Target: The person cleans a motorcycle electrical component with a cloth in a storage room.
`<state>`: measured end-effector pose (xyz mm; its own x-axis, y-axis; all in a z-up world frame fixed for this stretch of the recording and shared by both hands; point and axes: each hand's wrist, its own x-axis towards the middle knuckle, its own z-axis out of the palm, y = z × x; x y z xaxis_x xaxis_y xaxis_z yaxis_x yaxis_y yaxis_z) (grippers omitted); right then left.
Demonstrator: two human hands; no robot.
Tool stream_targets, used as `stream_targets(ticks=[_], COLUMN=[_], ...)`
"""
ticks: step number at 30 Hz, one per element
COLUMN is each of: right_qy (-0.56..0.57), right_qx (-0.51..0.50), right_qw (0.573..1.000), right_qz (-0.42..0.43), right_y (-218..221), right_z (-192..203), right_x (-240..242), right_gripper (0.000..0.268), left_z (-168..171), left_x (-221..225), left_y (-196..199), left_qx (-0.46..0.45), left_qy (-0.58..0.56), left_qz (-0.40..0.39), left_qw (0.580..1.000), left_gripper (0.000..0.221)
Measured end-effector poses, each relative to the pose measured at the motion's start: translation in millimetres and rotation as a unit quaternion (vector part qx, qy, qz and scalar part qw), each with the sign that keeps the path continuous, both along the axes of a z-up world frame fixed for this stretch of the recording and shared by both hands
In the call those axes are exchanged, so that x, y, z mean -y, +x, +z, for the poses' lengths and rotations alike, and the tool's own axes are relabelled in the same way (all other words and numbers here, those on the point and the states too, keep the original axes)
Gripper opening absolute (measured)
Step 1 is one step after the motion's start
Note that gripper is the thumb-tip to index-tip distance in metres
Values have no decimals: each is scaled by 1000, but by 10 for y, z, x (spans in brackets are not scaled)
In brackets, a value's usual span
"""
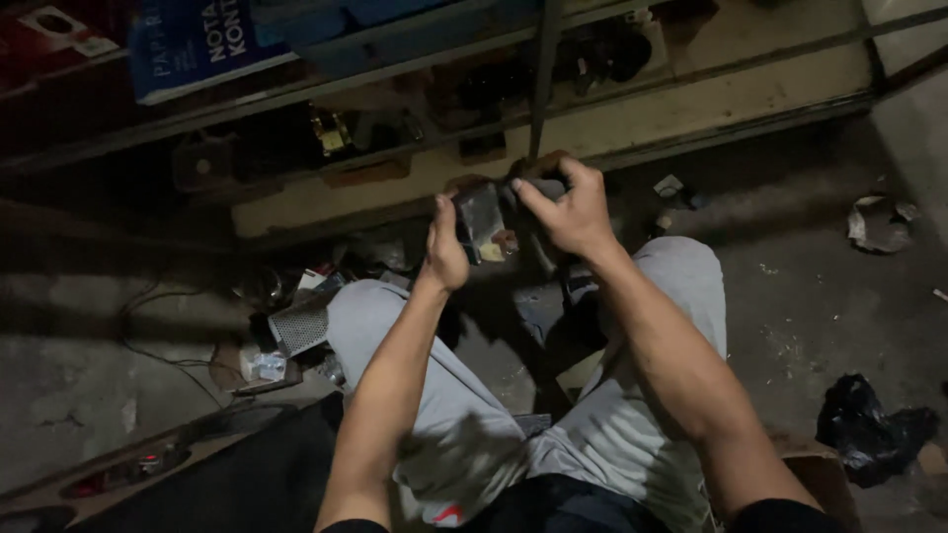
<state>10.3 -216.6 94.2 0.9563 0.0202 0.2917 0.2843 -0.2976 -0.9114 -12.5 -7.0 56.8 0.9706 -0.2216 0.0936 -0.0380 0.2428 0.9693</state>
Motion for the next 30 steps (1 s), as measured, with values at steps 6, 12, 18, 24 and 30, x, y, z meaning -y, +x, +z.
stream_targets(ticks=[6,12,18,24,30], right_qy=[52,54,-167,-230,-159], right_qx=[29,63,143,164,120], right_qw=[995,992,959,942,957], right_qz=[75,99,177,182,209], right_y=[-142,-198,-318,-248,-218], right_z=[177,211,422,311,254], right_x=[41,79,-206,-139,-91], right_gripper=[23,21,44,41,47], left_z=[-251,-412,-519,-383,-348], left_x=[-14,-33,2,26,-67], left_y=[65,190,236,191,174], left_qx=[-44,35,28,23,-124], left_qy=[4,94,169,238,169], left_qz=[37,117,194,203,80], left_qw=[998,988,966,950,975], left_gripper=[71,72,72,77,78])
